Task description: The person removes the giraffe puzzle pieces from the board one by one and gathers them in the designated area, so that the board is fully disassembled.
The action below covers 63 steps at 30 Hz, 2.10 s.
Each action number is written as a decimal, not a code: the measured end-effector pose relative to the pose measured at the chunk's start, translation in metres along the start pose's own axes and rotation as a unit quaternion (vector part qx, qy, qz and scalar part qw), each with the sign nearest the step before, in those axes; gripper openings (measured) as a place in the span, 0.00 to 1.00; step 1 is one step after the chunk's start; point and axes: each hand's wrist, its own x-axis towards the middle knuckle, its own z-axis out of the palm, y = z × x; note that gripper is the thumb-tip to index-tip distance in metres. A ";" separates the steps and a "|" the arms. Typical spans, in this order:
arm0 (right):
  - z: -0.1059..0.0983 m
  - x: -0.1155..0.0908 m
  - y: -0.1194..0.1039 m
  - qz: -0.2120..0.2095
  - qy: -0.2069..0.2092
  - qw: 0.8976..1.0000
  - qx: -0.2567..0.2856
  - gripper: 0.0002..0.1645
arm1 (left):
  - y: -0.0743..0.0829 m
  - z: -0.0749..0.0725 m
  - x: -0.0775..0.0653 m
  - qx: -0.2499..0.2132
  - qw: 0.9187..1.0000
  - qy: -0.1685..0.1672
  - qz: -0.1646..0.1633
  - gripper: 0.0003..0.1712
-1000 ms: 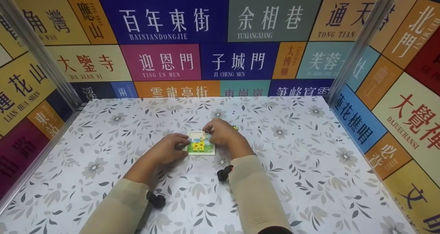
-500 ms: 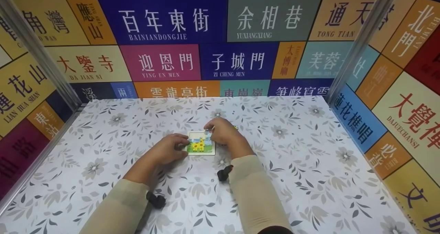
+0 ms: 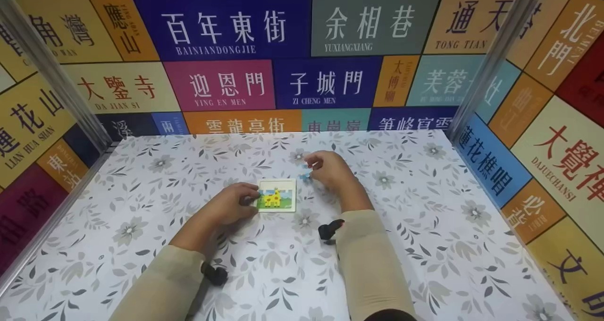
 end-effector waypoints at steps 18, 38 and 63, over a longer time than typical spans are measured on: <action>-0.031 -0.010 0.058 0.011 0.038 0.999 0.025 0.25 | 0.002 -0.001 -0.002 -0.005 1.000 0.003 -0.001 0.26; -0.026 -0.013 0.065 0.029 0.028 0.999 0.026 0.26 | 0.000 -0.001 0.000 -0.007 1.000 0.004 -0.001 0.24; 0.041 -0.007 -0.045 -0.006 -0.066 0.996 -0.053 0.23 | -0.002 0.001 0.001 -0.032 0.999 0.005 -0.014 0.11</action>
